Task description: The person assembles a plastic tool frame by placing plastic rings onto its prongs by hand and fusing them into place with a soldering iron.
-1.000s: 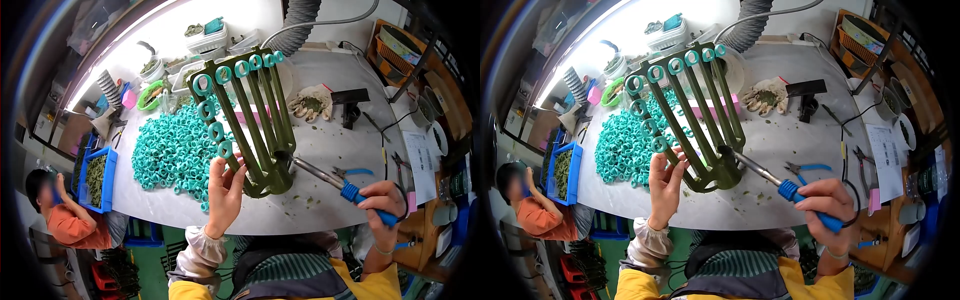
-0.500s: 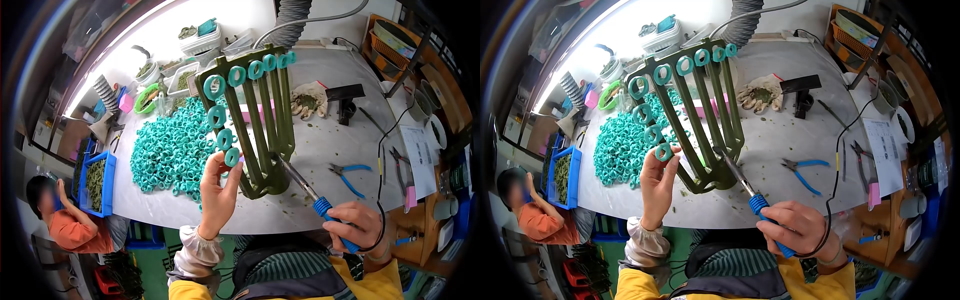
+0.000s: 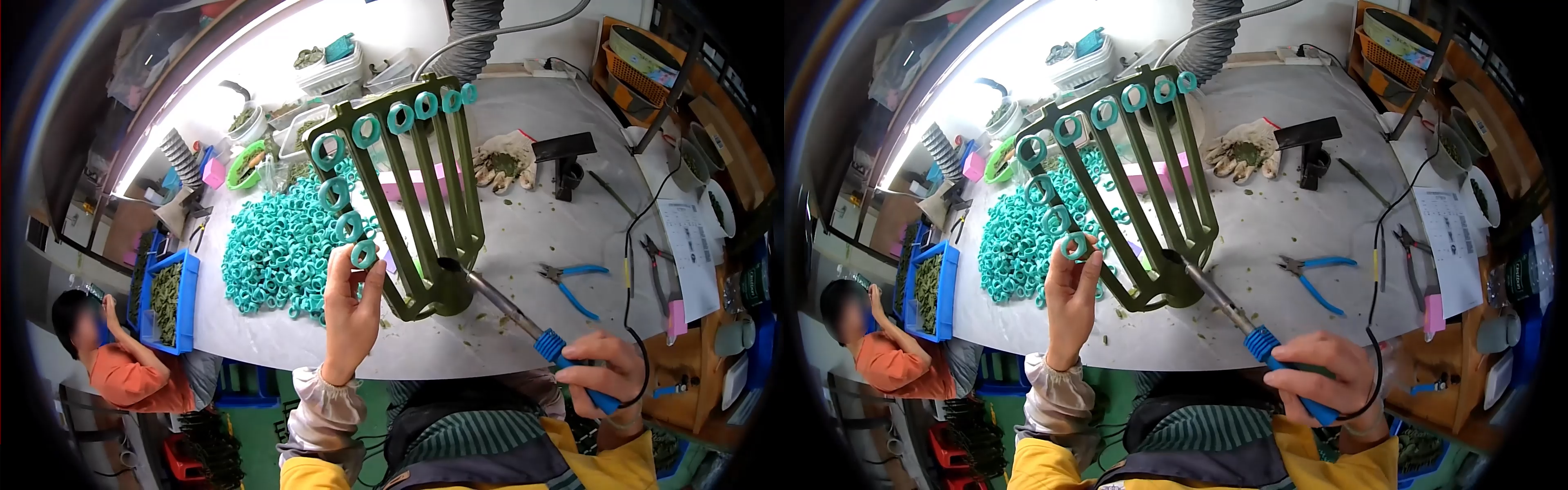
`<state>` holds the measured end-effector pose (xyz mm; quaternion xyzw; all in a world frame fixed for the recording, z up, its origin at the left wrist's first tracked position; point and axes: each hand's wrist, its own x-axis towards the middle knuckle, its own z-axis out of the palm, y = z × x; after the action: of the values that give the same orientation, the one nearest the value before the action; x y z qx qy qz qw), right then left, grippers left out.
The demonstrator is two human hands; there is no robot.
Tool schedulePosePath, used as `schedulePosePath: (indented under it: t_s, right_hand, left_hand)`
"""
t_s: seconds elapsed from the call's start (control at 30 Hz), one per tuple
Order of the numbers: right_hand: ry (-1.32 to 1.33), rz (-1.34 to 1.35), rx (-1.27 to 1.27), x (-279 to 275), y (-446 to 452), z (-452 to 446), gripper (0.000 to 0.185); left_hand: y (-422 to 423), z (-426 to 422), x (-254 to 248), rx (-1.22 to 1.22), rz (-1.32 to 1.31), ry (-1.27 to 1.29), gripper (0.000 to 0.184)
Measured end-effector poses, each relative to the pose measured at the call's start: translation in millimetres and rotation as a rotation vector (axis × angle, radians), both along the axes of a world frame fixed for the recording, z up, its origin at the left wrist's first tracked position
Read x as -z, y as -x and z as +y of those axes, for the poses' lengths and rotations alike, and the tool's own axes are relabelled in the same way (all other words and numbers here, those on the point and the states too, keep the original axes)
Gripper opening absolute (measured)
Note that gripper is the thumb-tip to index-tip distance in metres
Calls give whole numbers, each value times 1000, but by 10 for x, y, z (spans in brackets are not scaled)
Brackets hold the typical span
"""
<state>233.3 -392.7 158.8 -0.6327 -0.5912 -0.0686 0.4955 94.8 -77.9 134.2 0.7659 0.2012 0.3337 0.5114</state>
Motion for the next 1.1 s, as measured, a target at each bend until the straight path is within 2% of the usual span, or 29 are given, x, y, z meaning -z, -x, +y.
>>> schedulePosePath:
  t_s: [0.13, 0.27, 0.4, 0.57, 1.1]
  right_hand:
    - [21, 7, -133, 25, 53, 101, 36]
    - [7, 8, -121, 178, 196, 206, 43]
    - [-67, -62, -106, 208, 275, 236, 40]
    - [-35, -165, -203, 226, 284, 256, 28]
    - [-10, -113, -238, 73, 376, 43, 29]
  left_hand:
    - [-15, -25, -7, 9, -23, -55, 17]
    - [28, -54, -24, 3, -10, -65, 17]
    - [56, -65, -14, -14, 7, -84, 17]
    - [53, -62, -9, -16, 7, -126, 18]
    - [7, -37, -2, -48, 11, -97, 18]
